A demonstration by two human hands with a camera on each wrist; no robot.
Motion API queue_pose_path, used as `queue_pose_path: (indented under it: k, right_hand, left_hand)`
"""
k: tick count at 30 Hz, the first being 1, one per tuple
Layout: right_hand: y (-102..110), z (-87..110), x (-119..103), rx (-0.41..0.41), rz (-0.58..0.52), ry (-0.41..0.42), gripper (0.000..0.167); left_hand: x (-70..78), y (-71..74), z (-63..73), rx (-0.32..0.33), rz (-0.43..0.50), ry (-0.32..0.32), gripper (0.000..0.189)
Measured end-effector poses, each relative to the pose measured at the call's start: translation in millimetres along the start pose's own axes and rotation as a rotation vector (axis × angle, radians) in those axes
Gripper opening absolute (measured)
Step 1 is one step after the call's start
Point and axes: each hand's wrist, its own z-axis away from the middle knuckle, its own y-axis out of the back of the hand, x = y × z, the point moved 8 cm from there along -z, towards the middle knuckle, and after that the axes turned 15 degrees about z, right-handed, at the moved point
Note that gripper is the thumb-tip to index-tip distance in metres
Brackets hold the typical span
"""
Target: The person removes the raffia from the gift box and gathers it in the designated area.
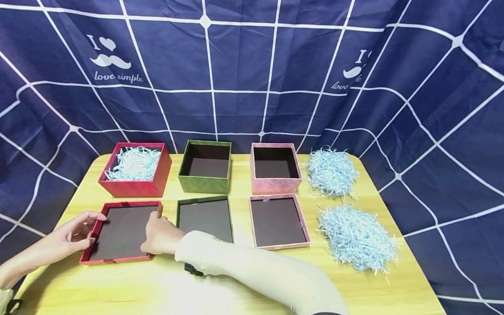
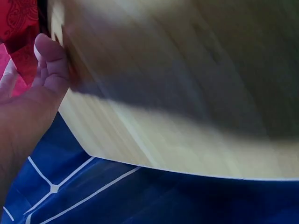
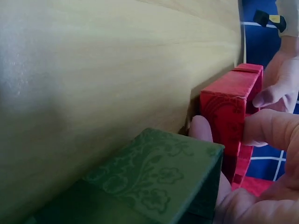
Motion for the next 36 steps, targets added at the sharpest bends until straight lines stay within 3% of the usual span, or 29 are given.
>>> queue_pose_path:
  k: [5,12,19,22,26,29,33,36]
  right_hand:
    - [6,7.3,-4,0.006,0.044,0.017,0.062]
    - [34,39.0,-11,0.002,-0.004,0.018,0.073]
    - [53,53.3,-4,0.038,-0.034,0.049,0.07]
    - [64,50.3,-1,0.084,-0.089,0.108,0.065]
    - [86,45.6,3,0.16,-0.292,0.231,0.062]
    - [104,41.2,7,0.22,-0.45,0.298,0.065]
    - [126,28.1,15,0.303,-0.525,0.333,0.07]
    - [139,15.1,21,0.345,-0.539,0.31,0.072]
  left_hand:
    - [-0.3,-0.9,1.0,-0.005,0.003,-0.014,0.061]
    - [-2.2,1.8,1.6,-0.028,0.014,-0.006,0.056]
    - [-1.5,8.7,7.7,-0.004,-0.049,0.053,0.063]
    - [6.5,16.6,7.0,0.057,-0.122,0.059,0.062]
    - [22.2,34.6,-1.1,0.227,-0.21,0.058,0.061]
    - [31.5,48.9,-9.4,0.331,-0.2,0.092,0.069]
    - [38.6,62.5,-22.6,0.387,-0.146,0.181,0.087]
    - [39.7,66.7,-37.6,0.386,-0.105,0.243,0.097]
